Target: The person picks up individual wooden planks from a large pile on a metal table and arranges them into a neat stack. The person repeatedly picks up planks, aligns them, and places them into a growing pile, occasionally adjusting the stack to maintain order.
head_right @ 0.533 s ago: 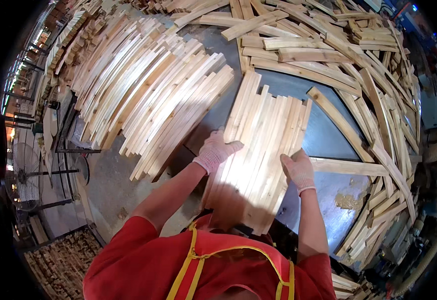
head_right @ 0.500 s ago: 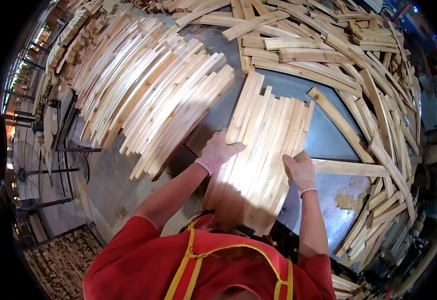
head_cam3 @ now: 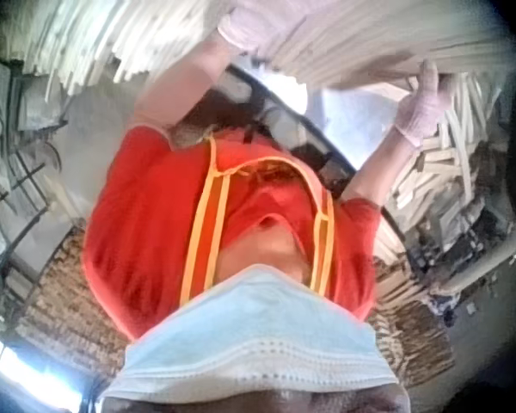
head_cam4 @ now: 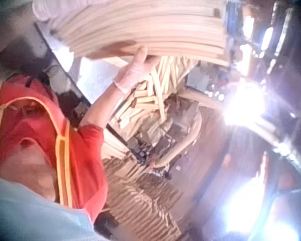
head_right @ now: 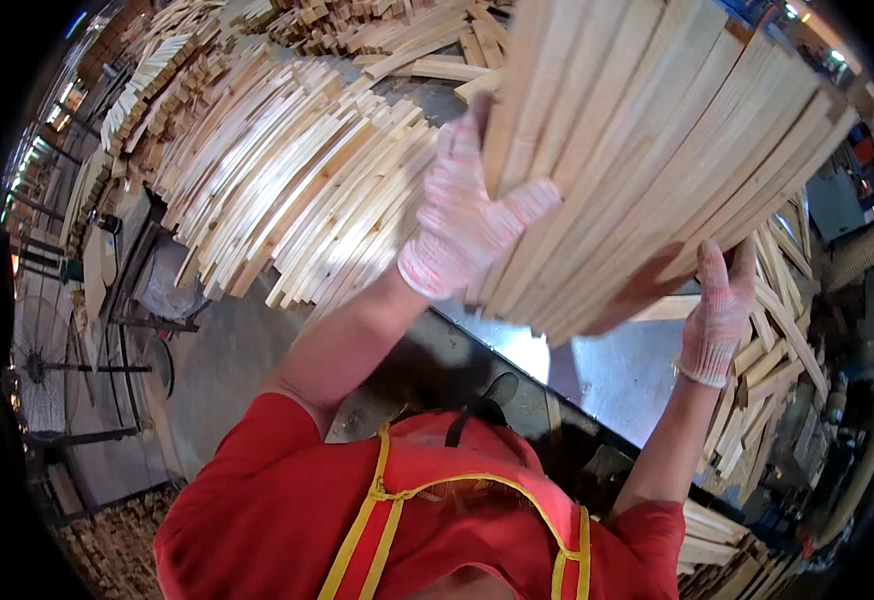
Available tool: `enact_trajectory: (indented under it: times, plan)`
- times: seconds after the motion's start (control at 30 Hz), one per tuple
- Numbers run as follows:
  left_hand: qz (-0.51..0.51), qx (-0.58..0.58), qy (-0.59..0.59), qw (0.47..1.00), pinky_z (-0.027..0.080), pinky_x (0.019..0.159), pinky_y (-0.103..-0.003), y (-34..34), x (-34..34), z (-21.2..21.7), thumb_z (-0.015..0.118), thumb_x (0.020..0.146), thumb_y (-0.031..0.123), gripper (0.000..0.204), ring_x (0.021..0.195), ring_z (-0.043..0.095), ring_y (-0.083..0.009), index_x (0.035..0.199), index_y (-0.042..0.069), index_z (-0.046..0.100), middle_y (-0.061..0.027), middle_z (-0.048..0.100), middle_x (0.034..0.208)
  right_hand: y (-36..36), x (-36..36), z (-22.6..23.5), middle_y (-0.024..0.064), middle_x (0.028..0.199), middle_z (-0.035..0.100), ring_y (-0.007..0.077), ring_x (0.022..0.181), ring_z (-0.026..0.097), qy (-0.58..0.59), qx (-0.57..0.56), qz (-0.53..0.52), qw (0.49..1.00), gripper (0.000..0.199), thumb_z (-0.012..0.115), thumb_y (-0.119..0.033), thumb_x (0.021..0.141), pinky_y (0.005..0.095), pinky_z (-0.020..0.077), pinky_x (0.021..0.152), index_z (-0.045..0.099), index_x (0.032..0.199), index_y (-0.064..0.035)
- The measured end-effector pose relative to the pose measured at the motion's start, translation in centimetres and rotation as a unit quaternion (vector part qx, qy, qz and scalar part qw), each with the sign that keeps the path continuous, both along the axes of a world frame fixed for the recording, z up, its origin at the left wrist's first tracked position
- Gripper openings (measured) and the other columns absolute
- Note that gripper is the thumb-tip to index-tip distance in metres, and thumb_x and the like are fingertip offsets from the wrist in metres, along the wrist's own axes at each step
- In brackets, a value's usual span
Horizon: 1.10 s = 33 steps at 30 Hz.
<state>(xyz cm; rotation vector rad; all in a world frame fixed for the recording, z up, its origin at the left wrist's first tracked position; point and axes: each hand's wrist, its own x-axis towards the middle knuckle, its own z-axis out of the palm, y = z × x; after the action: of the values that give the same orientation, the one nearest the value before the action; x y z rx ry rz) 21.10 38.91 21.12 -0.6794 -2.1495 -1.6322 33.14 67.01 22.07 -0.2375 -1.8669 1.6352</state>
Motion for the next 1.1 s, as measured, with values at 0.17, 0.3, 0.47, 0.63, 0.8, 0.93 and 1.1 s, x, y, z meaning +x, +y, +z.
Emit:
enact_trajectory:
  times: [0.17, 0.3, 0.47, 0.63, 0.8, 0.93, 1.1]
  plan:
    - [-0.016, 0.047, 0.024, 0.998, 0.053, 0.108, -0.049, -4.7, -1.0, -6.6, 0.090, 0.074, 0.045, 0.110, 0.131, 0.058, -0.0446, 0.160, -0.002, 0.039, -0.0277, 0.054, 0.145, -3.4, 2.2, -3.7, 0.0113, 0.139, 0.064, 0.0215, 0.127, 0.059, -0.037, -0.047, 0.015, 0.998, 0.066, 0.083, -0.007, 0.091, 0.0352, 0.0482, 0.111, 0.054, 0.150, 0.0000]
    - [-0.115, -0.344, 0.279, 0.889, 0.040, 0.122, -0.046, -11.1, -0.1, -10.7, 0.062, 0.105, 0.025, 0.065, 0.140, 0.053, -0.0288, 0.162, 0.006, 0.038, -0.0143, 0.052, 0.153, -11.3, 4.7, -11.3, 0.0102, 0.136, 0.063, 0.0245, 0.132, 0.058, -0.030, -0.470, -0.051, 0.881, 0.055, 0.070, -0.033, 0.105, 0.0445, 0.0477, 0.117, 0.054, 0.154, -0.0132]
    - [-0.039, -0.525, 0.113, 0.843, 0.046, 0.113, -0.044, -17.8, 0.4, -22.9, 0.056, 0.099, 0.017, 0.066, 0.139, 0.054, -0.0257, 0.162, 0.004, 0.041, -0.0114, 0.055, 0.151, -13.7, 6.3, -18.9, 0.0183, 0.140, 0.060, 0.0362, 0.133, 0.059, -0.147, -0.140, 0.050, 0.978, 0.050, 0.072, -0.027, 0.098, 0.0492, 0.0497, 0.115, 0.054, 0.140, -0.0064]
    - [-0.142, -0.696, 0.015, 0.703, 0.051, 0.107, -0.043, -16.4, -4.9, -18.6, 0.057, 0.100, 0.018, 0.049, 0.132, 0.061, -0.0295, 0.148, 0.006, 0.055, -0.0149, 0.061, 0.144, -11.3, 4.1, -25.4, 0.0288, 0.141, 0.058, 0.0473, 0.134, 0.056, -0.412, 0.464, 0.118, 0.775, 0.062, 0.070, -0.021, 0.092, 0.0499, 0.0508, 0.112, 0.047, 0.146, 0.0002]
    - [-0.063, -0.565, -0.021, 0.822, 0.051, 0.106, -0.049, -17.1, -1.2, -15.0, 0.067, 0.096, 0.023, 0.040, 0.124, 0.065, -0.0349, 0.132, 0.007, 0.067, -0.0139, 0.068, 0.134, -9.4, 3.6, -21.8, 0.0308, 0.137, 0.064, 0.0450, 0.130, 0.061, -0.452, 0.315, 0.163, 0.818, 0.058, 0.065, -0.016, 0.089, 0.0473, 0.0492, 0.112, 0.055, 0.142, 0.0057]
    - [-0.082, -0.373, 0.000, 0.924, 0.052, 0.101, -0.047, -20.3, 8.4, -16.0, 0.072, 0.095, 0.025, 0.037, 0.120, 0.064, -0.0344, 0.128, 0.009, 0.068, -0.0160, 0.066, 0.126, -2.5, 3.6, -24.5, 0.0333, 0.143, 0.061, 0.0469, 0.135, 0.058, -0.343, 0.282, -0.120, 0.888, 0.069, 0.073, -0.027, 0.089, 0.0473, 0.0456, 0.117, 0.054, 0.145, 0.0098]
    - [-0.069, -0.241, -0.493, 0.833, 0.055, 0.095, -0.042, -20.1, 19.3, -15.9, 0.069, 0.100, 0.034, 0.042, 0.107, 0.071, -0.0296, 0.120, -0.003, 0.070, -0.0191, 0.072, 0.109, 11.0, -0.4, -31.1, 0.0211, 0.115, 0.073, 0.0341, 0.100, 0.071, -0.316, -0.148, -0.331, 0.877, 0.053, 0.084, -0.027, 0.088, 0.0440, 0.0554, 0.088, 0.069, 0.122, 0.0108]
